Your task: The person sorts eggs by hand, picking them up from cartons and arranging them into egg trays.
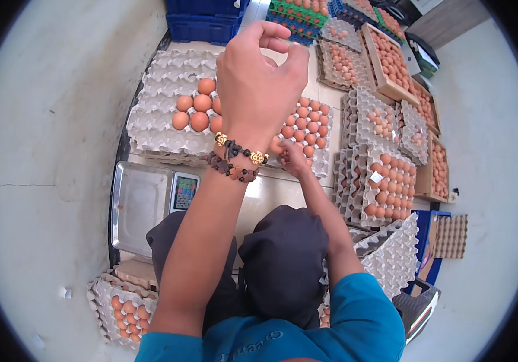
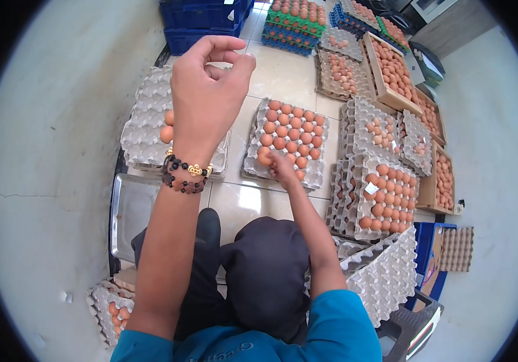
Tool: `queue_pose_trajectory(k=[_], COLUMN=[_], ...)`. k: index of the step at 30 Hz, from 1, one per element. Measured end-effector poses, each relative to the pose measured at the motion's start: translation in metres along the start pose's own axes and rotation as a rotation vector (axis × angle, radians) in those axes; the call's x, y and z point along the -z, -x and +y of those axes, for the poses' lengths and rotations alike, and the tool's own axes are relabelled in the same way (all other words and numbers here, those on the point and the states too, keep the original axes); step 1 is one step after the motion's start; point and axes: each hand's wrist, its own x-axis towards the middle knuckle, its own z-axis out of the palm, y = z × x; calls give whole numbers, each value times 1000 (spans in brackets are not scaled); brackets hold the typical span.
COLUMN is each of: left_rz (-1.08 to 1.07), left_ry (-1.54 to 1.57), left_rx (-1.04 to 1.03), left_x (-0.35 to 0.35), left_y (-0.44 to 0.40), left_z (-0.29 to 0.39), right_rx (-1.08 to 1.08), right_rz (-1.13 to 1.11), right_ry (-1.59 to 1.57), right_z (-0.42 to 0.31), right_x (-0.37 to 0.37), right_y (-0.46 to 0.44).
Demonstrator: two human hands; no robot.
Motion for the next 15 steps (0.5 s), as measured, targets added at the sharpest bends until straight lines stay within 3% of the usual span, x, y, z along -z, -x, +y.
queue_pose_trajectory(k=[2, 3, 6, 7, 10, 11, 14, 15], left_rz=[-3, -8, -29, -31, -30, -27, -16, -15], left_ry=[20, 31, 8, 6, 1, -2, 10, 18], left_rx=[-4, -7, -3, -3, 2, 9, 10, 12], left_x=[1, 1, 1, 1, 2, 2, 0, -1], left_y=[-1, -1, 0, 1, 1, 1, 2, 3], left_z=[1, 1, -3, -3, 1, 2, 1, 0], right_rx=[-68, -21, 100, 11, 9, 158, 158, 101], right_rz=[-241, -268, -226, -102, 248, 321, 515, 487], right_ry=[-594, -702, -605, -478, 640, 817, 1039, 973], right_z=[-11, -22, -27, -30, -51, -38, -38, -41], right_x=[9, 8, 16, 12, -15, -16, -44, -47], right_y=[11, 23, 6, -5, 9, -7, -7, -12])
